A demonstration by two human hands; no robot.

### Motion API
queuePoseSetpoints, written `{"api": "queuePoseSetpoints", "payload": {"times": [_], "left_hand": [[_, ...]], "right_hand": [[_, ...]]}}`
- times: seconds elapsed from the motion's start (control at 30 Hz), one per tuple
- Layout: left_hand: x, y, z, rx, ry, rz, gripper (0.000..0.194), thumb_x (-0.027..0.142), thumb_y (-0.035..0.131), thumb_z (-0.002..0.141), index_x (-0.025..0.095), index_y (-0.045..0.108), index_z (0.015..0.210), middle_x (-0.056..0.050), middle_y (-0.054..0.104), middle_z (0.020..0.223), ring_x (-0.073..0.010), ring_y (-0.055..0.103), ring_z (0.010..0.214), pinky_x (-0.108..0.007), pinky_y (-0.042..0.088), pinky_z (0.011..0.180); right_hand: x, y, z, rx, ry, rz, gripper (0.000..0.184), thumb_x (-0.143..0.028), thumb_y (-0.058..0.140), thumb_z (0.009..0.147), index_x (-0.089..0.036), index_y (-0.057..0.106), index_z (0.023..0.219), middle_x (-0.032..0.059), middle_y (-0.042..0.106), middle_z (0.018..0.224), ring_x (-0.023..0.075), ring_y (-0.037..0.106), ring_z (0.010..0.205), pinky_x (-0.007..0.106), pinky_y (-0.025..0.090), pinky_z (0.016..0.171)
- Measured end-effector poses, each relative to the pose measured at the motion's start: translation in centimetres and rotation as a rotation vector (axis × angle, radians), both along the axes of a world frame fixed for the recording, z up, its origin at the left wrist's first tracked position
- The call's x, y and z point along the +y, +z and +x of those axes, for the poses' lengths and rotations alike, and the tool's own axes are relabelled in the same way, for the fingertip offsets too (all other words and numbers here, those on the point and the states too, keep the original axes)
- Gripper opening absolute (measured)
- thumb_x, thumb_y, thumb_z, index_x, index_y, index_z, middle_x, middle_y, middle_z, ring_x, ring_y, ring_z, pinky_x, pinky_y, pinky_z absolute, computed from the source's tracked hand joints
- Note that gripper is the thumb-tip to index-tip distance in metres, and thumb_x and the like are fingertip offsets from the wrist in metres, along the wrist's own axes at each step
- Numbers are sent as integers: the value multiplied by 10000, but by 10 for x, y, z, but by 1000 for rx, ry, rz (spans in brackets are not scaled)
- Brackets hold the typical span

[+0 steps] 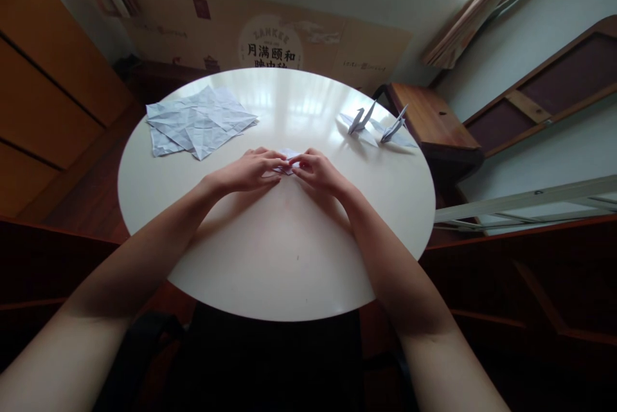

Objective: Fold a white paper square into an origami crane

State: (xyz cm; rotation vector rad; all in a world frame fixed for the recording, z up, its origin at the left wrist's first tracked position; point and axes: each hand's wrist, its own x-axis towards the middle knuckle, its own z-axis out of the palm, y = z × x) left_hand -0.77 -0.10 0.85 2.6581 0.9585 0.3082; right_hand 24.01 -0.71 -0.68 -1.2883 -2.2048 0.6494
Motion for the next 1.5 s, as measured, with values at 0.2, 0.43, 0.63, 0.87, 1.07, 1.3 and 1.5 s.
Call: {"api": "queuePoseSetpoints", "payload": {"times": [0.2, 0.43, 0.63, 0.87, 1.07, 1.3, 1.5], "left_hand": [[1, -1, 0, -10, 5, 0, 434, 381, 561, 1026, 279, 654, 1438, -79, 614, 1500, -316, 536, 1362, -476, 373, 1177], [-1, 1, 1, -15, 21, -34, 442, 363, 578, 1013, 272, 648, 1440, -78, 608, 1511, -325, 529, 1377, -505, 366, 1187], [1, -1, 1, -24, 24, -28, 442, 376, 580, 1006, 272, 654, 1429, -79, 611, 1509, -330, 534, 1372, -518, 367, 1191], [3, -5, 0, -39, 22, -36, 416, 367, 586, 1007, 295, 666, 1409, -65, 610, 1510, -316, 529, 1387, -514, 360, 1200], [1, -2, 0, -38, 42, -43, 438, 360, 614, 993, 300, 658, 1425, -64, 615, 1503, -322, 530, 1389, -510, 358, 1214], [-1, 3, 2, -27, 30, -45, 438, 373, 585, 1001, 281, 662, 1423, -75, 611, 1510, -330, 535, 1377, -528, 365, 1199], [-2, 4, 2, -30, 33, -40, 431, 373, 582, 1003, 283, 667, 1416, -76, 616, 1503, -325, 538, 1373, -515, 370, 1194]], "right_hand": [[-1, 1, -1, -15, -12, -3, 238, -222, 665, 928, -222, 813, 1114, 49, 588, 953, 175, 608, 871, 329, 502, 899], [-1, 3, -2, -30, -18, -6, 239, -220, 677, 927, -234, 816, 1121, 48, 596, 944, 182, 609, 886, 337, 501, 913], [-2, 5, -3, -48, -23, 3, 224, -212, 698, 919, -254, 827, 1097, 49, 603, 951, 187, 607, 902, 340, 486, 931], [-2, 4, -3, -38, -23, -3, 227, -223, 692, 922, -259, 825, 1102, 49, 605, 959, 187, 600, 910, 343, 478, 941], [1, 1, -2, -42, -13, 9, 234, -229, 684, 918, -248, 820, 1107, 47, 614, 949, 186, 602, 914, 341, 480, 940], [-1, 3, -2, -42, -13, 2, 239, -233, 675, 925, -240, 816, 1118, 53, 610, 961, 191, 602, 913, 352, 484, 943], [-1, 3, -2, -30, -7, 4, 236, -231, 679, 923, -252, 818, 1113, 47, 605, 948, 193, 600, 926, 351, 479, 950]]}}
